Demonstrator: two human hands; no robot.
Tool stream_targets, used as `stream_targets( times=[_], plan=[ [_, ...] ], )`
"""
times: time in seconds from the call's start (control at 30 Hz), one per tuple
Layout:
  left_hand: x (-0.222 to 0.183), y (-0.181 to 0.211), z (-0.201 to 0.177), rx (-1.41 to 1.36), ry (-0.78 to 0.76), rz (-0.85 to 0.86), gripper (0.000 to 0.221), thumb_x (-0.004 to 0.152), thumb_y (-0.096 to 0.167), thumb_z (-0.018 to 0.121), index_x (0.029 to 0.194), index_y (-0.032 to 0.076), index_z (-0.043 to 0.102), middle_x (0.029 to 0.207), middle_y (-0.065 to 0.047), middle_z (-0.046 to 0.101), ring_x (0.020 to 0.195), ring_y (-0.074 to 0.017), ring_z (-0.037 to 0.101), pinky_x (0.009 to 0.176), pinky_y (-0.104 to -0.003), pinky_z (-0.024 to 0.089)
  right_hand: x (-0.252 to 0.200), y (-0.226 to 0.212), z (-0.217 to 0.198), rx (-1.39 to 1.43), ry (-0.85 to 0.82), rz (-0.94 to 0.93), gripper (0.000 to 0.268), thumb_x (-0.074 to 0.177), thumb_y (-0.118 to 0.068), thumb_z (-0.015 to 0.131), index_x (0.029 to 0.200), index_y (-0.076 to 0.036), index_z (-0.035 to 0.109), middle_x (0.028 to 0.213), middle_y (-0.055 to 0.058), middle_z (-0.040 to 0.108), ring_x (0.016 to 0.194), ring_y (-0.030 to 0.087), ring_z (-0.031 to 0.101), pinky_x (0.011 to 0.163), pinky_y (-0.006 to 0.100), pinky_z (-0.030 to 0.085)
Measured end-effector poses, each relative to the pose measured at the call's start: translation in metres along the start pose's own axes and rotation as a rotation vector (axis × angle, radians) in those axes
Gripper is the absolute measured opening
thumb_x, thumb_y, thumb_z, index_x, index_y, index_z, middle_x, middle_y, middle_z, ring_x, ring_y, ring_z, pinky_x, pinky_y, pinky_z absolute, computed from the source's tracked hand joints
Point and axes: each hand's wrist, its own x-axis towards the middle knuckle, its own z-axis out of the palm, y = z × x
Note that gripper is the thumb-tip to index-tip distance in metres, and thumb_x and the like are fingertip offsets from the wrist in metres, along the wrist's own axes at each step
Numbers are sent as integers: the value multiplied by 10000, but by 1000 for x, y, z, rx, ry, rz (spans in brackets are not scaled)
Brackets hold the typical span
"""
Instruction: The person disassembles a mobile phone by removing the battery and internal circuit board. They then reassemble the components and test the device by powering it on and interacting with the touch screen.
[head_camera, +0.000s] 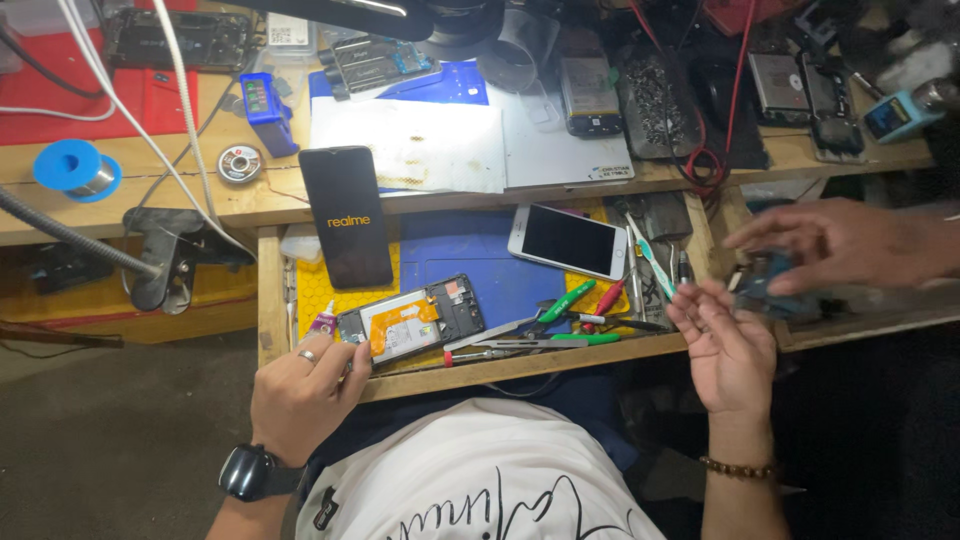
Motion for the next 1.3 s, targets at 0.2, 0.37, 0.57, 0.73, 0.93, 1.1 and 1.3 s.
stream_targets(
  times=[0.2,0.37,0.57,0.73,0.93,1.1,1.3],
  plan=[
    [0,1,0,-10,5,-13,155,853,131,778,744,78,680,656,-50,613,512,-229,585,491,-368,452,-19,-22,24,150,-236,-107,621,964,-66,594,1537,29,376,1540,220,451,1464,365,491,1242,503,394],
    [-1,1,0,0,-9,-23,160,859,128,779,743,71,684,667,-52,618,532,-227,592,508,-365,456,-24,-25,19,292,-96,-86,480,1118,-293,516,1479,14,443,1484,228,533,1373,396,557,1181,484,452],
    [-2,0,1,7,-24,-39,157,881,141,774,764,78,691,671,-38,620,548,-223,598,522,-361,464,-18,-14,15,181,2,-120,390,1142,-324,477,1423,-54,490,1405,183,580,1262,334,615,1083,434,524],
    [-2,0,3,0,-42,-50,172,897,153,773,769,79,685,689,-38,624,560,-215,606,526,-356,468,-21,-6,29,207,22,-40,302,1152,-269,491,1349,-46,538,1284,208,642,1192,324,659,991,395,561],
    [13,18,4,-179,16,-128,139,870,160,785,807,78,692,678,-43,630,573,-208,608,536,-341,464,-21,8,88,223,-45,188,319,1113,-251,483,1260,16,578,1210,241,670,1129,351,678,940,423,586],
    [33,55,26,-843,-213,-659,226,921,223,709,1082,71,753,875,-6,780,708,-84,721,617,-221,563,-12,19,144,231,-217,436,250,1053,-132,478,1222,31,562,1186,255,682,1115,371,694,930,444,595],
    [52,64,55,-1773,-272,-977,589,1009,464,505,1447,71,487,1367,-54,595,1254,-123,601,1000,-310,537,-2,29,198,25,-452,484,297,948,44,515,1244,23,510,1199,214,673,1115,323,696,957,436,602]
  ],
)
